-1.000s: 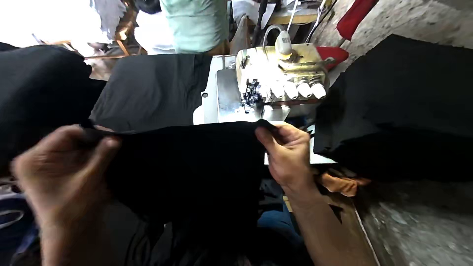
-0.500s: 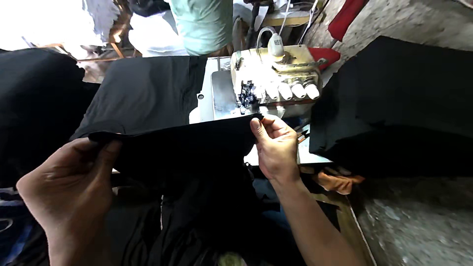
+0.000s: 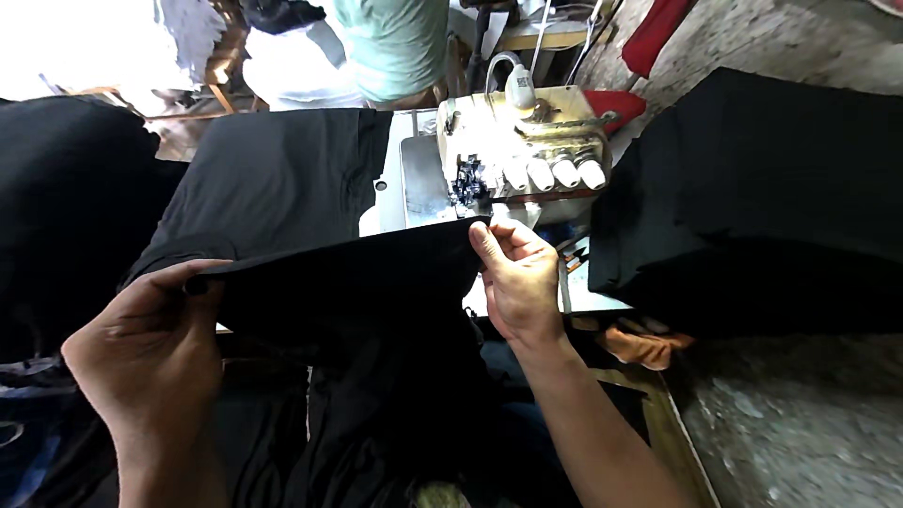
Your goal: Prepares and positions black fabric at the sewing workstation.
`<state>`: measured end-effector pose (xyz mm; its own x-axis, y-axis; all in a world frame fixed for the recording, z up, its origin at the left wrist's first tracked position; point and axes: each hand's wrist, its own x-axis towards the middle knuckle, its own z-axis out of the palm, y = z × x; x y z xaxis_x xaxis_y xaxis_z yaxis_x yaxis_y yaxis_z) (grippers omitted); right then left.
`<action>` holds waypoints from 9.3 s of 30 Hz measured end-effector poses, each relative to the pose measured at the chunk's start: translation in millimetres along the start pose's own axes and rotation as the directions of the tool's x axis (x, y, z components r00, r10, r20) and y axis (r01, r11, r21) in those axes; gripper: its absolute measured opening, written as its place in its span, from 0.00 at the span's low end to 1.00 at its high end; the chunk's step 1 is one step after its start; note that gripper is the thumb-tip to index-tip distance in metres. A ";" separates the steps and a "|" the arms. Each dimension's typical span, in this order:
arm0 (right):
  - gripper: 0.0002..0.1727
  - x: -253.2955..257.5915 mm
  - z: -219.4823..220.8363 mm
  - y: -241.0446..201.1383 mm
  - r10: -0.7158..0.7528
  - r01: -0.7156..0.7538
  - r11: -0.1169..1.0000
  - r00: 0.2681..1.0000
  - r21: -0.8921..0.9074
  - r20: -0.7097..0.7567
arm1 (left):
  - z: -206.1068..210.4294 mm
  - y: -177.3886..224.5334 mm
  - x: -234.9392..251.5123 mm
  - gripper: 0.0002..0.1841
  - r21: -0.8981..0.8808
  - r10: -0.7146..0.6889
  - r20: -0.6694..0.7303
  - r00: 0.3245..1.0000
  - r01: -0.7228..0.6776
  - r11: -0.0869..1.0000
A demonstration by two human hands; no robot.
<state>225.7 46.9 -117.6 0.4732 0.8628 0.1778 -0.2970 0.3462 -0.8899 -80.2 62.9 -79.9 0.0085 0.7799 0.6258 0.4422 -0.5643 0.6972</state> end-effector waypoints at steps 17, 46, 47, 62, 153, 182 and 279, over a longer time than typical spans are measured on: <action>0.08 40.2 -49.0 59.1 -0.161 0.211 0.750 0.977 -0.627 0.137 | 99.3 -44.4 26.6 0.17 0.431 -0.116 0.125 0.985 0.052 0.901; 0.10 34.6 -87.7 60.3 0.119 -0.018 0.910 0.968 -0.415 0.220 | 246.1 -17.0 -31.2 0.16 0.260 0.015 0.201 0.980 -0.068 0.963; 0.11 35.1 -88.3 59.7 0.123 -0.022 0.911 0.968 -0.412 0.220 | 246.8 -16.7 -30.7 0.16 0.254 0.019 0.196 0.980 -0.069 0.965; 0.20 -63.1 -120.3 67.6 0.412 -0.147 0.713 0.879 -0.686 0.240 | 107.8 -60.7 -49.4 0.30 0.481 -0.372 0.168 0.913 0.253 0.839; 0.07 -59.4 -107.6 15.6 0.130 -0.022 0.746 0.985 -0.665 0.114 | 67.9 -25.8 -88.4 0.15 0.077 -0.496 0.159 0.854 0.490 0.868; 0.05 26.4 -51.4 56.9 -0.197 0.166 0.741 0.980 -0.650 0.026 | 87.9 -79.4 85.6 0.18 0.552 -0.139 0.163 0.977 0.027 0.833; 0.23 23.1 -55.7 57.0 0.214 -0.071 0.701 0.970 -0.709 0.114 | -40.0 -178.8 93.8 0.26 0.292 -0.659 0.076 0.748 0.615 0.732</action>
<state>265.9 66.0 -187.6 0.3012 0.9531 0.0300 0.3465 -0.0801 -0.9346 -194.4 226.1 -131.9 -0.2170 0.9760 -0.0178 0.5908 0.1458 0.7935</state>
